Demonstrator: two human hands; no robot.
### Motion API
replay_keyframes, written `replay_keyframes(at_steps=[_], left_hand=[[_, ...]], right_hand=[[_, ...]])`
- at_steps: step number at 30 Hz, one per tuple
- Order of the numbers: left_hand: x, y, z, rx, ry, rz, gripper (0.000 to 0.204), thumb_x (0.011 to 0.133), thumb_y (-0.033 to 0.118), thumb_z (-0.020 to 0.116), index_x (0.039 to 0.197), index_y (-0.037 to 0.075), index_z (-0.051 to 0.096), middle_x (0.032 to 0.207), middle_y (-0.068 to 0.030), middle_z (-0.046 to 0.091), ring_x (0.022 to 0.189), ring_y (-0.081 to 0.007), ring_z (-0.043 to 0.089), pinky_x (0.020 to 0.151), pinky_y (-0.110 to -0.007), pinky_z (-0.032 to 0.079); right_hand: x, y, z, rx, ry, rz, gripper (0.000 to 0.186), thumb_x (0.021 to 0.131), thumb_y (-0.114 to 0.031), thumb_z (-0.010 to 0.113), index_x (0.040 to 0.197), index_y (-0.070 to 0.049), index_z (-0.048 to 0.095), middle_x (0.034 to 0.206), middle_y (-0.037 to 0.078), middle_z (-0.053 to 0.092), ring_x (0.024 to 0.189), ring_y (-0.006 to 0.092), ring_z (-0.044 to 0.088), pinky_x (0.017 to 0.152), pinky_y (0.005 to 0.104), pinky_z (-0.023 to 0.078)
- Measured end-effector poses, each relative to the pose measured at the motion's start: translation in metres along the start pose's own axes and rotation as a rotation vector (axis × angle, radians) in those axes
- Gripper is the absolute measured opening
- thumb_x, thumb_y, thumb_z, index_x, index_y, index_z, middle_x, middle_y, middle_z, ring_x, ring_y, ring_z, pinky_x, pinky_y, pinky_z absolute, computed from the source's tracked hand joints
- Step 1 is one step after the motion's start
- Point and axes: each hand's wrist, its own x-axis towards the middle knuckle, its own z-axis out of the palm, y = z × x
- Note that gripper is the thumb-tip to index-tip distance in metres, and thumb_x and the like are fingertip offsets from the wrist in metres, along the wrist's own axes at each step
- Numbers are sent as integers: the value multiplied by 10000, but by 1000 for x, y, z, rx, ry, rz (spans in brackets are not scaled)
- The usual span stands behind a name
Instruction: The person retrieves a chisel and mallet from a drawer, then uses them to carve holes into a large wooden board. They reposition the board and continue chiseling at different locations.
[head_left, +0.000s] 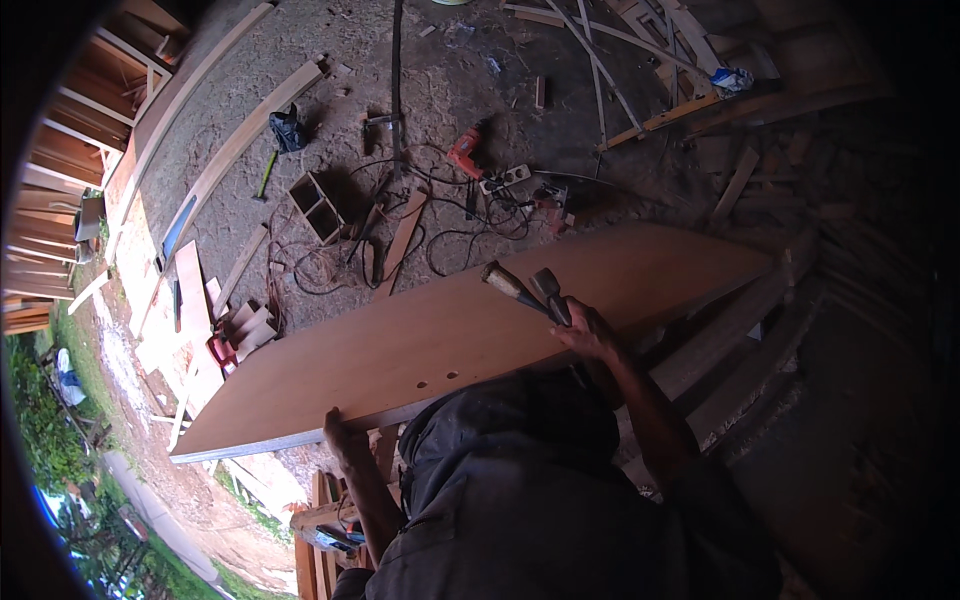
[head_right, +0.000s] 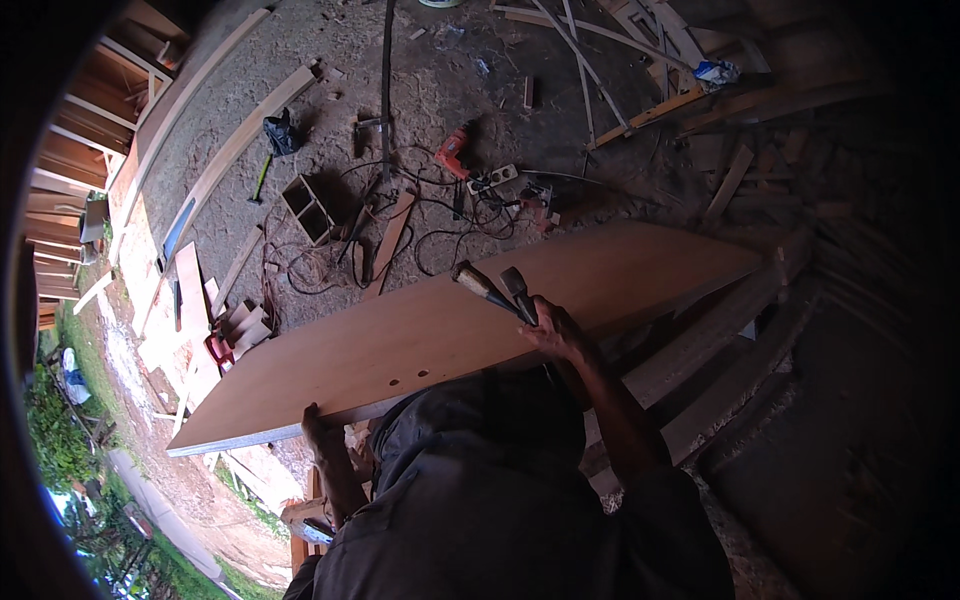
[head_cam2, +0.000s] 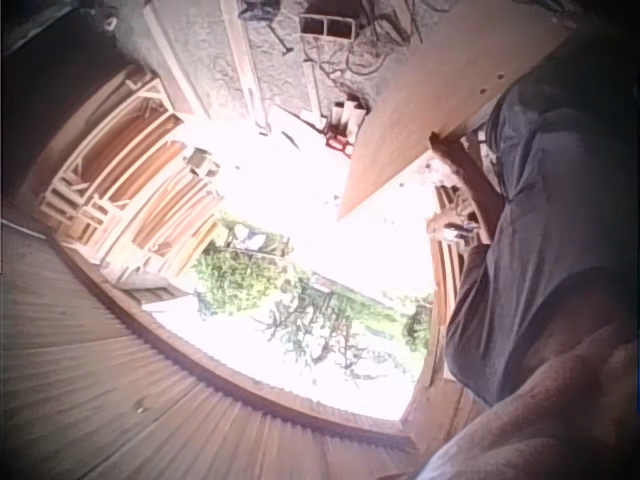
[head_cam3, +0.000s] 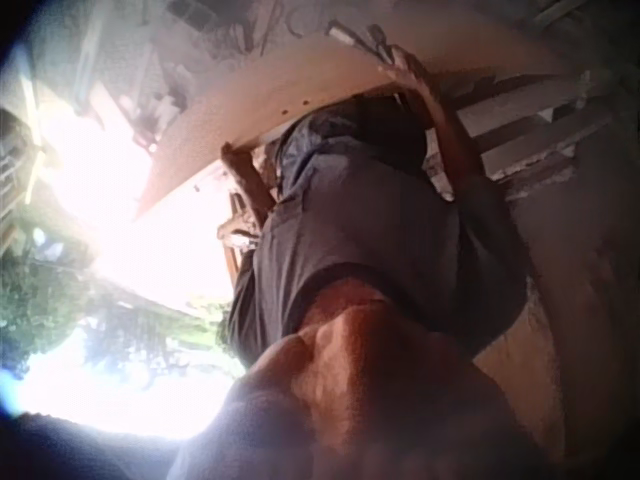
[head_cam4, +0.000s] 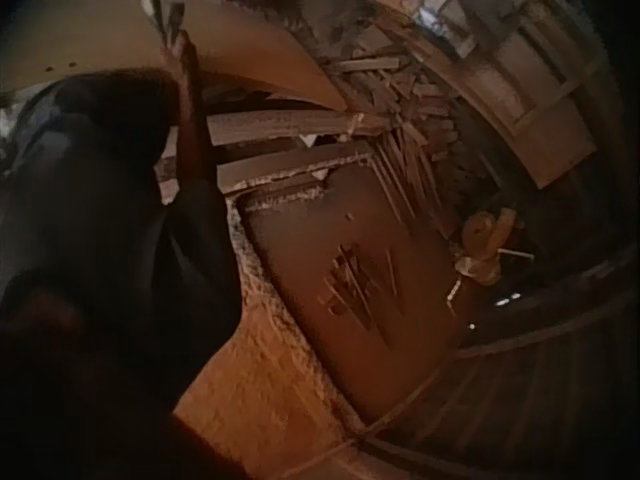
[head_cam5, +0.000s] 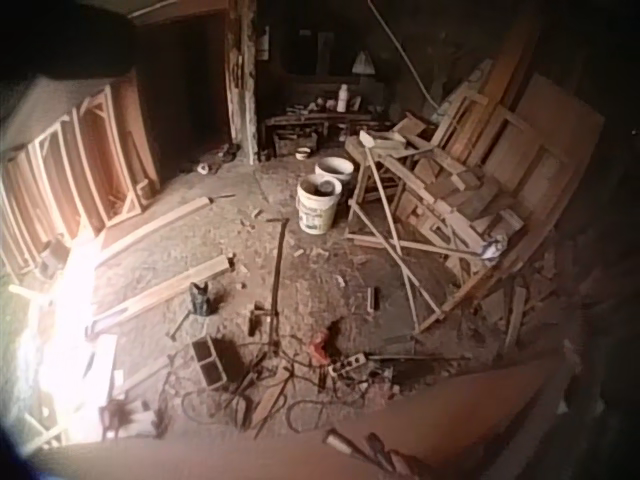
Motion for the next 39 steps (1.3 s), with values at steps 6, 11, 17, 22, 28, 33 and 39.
replay_keyframes(at_steps=[6, 11, 17, 22, 28, 33, 39], left_hand=[[-36, -5, 14, 14, 11, -34, 272, 912, 167, 625, 1118, -6, 582, 1011, -113, 638, 950, -262, 667, 827, -399, 590], [-13, -27, -8, 10, 64, -32, 353, 932, 233, 637, 1173, -17, 578, 1074, -135, 646, 994, -284, 664, 865, -423, 578], [-63, -15, 38, 541, 468, 380, 644, 914, 299, 729, 1362, -76, 458, 1365, -246, 530, 1214, -368, 577, 1036, -447, 493], [-74, 6, 105, 1398, 100, 969, 737, 970, 337, 671, 1513, -49, 354, 1465, -233, 508, 1263, -378, 566, 1087, -437, 441], [-90, -47, 247, 469, -502, 35, 458, 1046, 471, 527, 1172, 32, 568, 1076, -87, 656, 960, -194, 665, 815, -331, 549], [-95, -47, 283, 131, -442, 314, 324, 1074, 437, 484, 1091, 116, 528, 826, -2, 507, 659, -123, 519, 598, -298, 471], [-71, -18, 273, 170, -476, 252, 360, 1072, 469, 470, 1084, 112, 518, 816, -16, 494, 544, -105, 397, 504, -282, 340]], right_hand=[[-5, 19, 17, -84, 52, -82, 442, 822, -267, 745, 1086, -5, 507, 877, 247, 648, 841, 429, 677, 739, 477, 533], [-7, 23, 15, 78, 50, -17, 356, 833, -230, 734, 1006, -17, 507, 808, 168, 604, 737, 255, 630, 691, 393, 524], [-16, -10, 14, 95, 124, -110, 284, 868, -206, 708, 970, -31, 509, 749, 78, 558, 679, 169, 577, 634, 342, 497], [-13, -68, 13, 90, 98, -295, 281, 896, -213, 692, 949, -44, 474, 734, 131, 561, 652, 277, 596, 617, 405, 494], [13, -129, 24, 8, -223, -287, 377, 858, -135, 691, 1186, -24, 542, 866, 155, 629, 780, 262, 655, 724, 402, 513], [37, -124, 37, 127, -222, -429, 386, 876, -57, 664, 1225, -10, 507, 843, 155, 627, 663, 237, 655, 628, 367, 518], [48, -89, 16, 418, -260, -296, 390, 895, -130, 657, 1227, -9, 491, 812, 119, 647, 633, 208, 664, 568, 364, 541]])
